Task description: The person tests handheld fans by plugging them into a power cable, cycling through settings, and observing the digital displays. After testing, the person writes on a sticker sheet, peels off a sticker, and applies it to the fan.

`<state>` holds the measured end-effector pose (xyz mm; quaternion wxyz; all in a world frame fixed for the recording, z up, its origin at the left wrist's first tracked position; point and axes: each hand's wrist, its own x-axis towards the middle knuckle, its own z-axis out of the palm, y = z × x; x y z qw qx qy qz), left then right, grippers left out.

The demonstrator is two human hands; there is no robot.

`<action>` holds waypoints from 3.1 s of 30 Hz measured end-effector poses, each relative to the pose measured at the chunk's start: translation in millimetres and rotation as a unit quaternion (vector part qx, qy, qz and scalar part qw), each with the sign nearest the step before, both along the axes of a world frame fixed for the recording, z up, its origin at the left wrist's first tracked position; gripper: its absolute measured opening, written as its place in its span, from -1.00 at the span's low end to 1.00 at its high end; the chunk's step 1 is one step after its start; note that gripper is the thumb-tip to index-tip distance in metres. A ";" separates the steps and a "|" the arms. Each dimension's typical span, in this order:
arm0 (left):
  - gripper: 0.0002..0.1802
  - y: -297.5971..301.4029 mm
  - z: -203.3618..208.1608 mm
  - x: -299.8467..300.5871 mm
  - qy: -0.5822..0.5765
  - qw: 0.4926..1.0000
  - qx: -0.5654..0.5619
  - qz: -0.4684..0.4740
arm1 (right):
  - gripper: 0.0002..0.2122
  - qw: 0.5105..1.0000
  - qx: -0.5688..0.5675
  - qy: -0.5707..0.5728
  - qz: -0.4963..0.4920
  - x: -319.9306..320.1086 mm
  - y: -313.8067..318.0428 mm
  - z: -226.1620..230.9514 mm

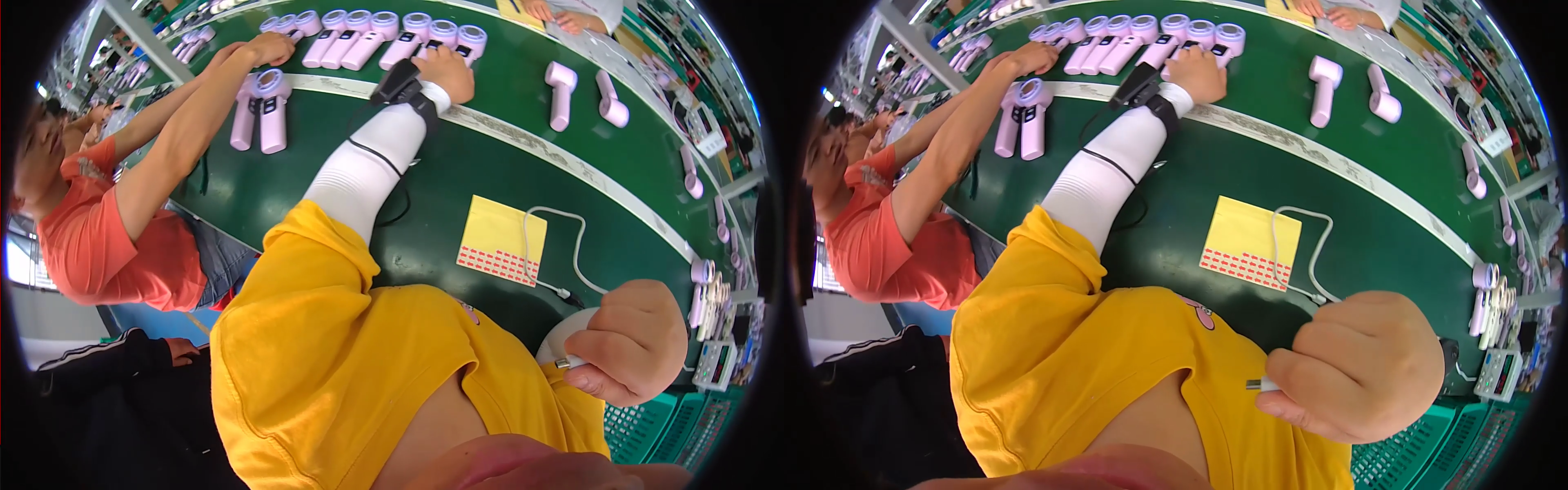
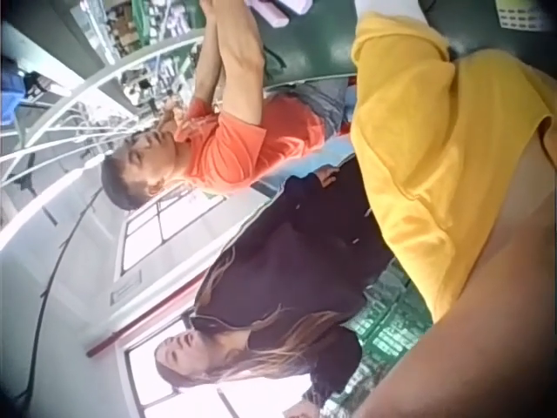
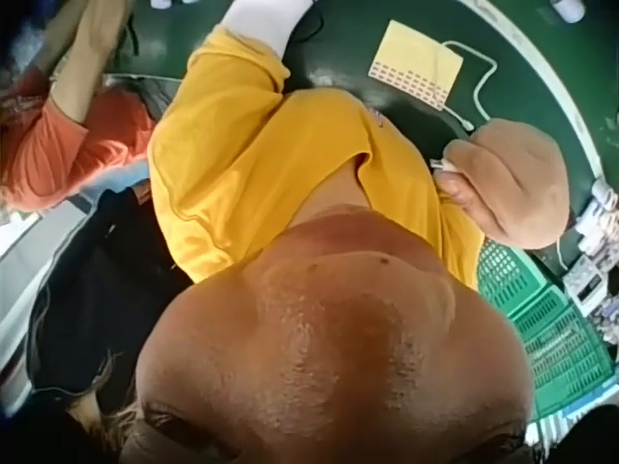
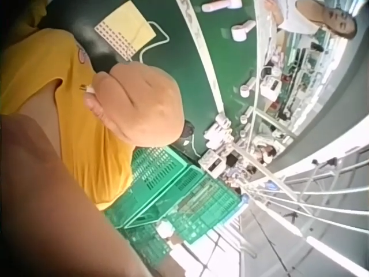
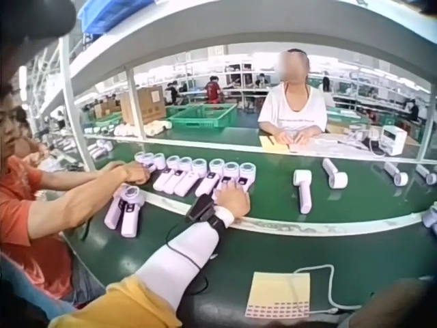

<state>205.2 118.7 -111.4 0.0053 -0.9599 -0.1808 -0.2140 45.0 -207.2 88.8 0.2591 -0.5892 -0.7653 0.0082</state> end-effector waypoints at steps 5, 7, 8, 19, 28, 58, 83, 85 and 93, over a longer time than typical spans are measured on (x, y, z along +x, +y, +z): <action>-0.39 -1.5 -2.6 5.8 0.048 0.999 -0.009 0.007 | -0.79 1.000 0.018 0.020 -0.007 0.7 -2.3 -3.2; -0.40 -1.4 -2.8 6.4 0.037 0.999 -0.009 0.002 | -0.80 1.000 0.015 0.019 -0.005 0.8 -3.2 -3.5; -0.40 -1.2 -3.0 6.6 0.028 1.000 -0.006 -0.001 | -0.80 1.000 0.013 0.018 -0.004 0.9 -3.3 -3.5; -0.52 -30.5 4.0 -2.6 -0.013 0.995 0.054 -0.078 | -0.79 1.000 0.007 0.021 0.004 2.9 -2.9 -4.3; -0.67 -83.4 19.0 -32.2 -0.151 0.932 0.042 -0.328 | -0.75 0.999 0.030 0.019 0.019 3.4 -3.5 -7.3; -0.76 -89.3 56.8 -234.3 0.131 0.904 -0.055 -0.403 | -0.81 0.989 0.038 0.026 0.141 -11.9 -15.2 -5.2; -0.83 -78.3 17.1 -214.5 0.054 0.916 -0.248 -0.311 | -0.82 0.981 0.011 0.026 0.194 -11.3 -11.1 -1.9; -0.83 -77.6 17.1 -214.3 0.058 0.916 -0.255 -0.304 | -0.81 0.982 0.013 0.044 0.181 -12.7 -9.5 -4.7; -0.78 -76.8 15.6 -213.1 0.041 0.911 -0.273 -0.306 | -0.80 0.984 0.005 0.053 0.169 -13.7 -6.0 -7.6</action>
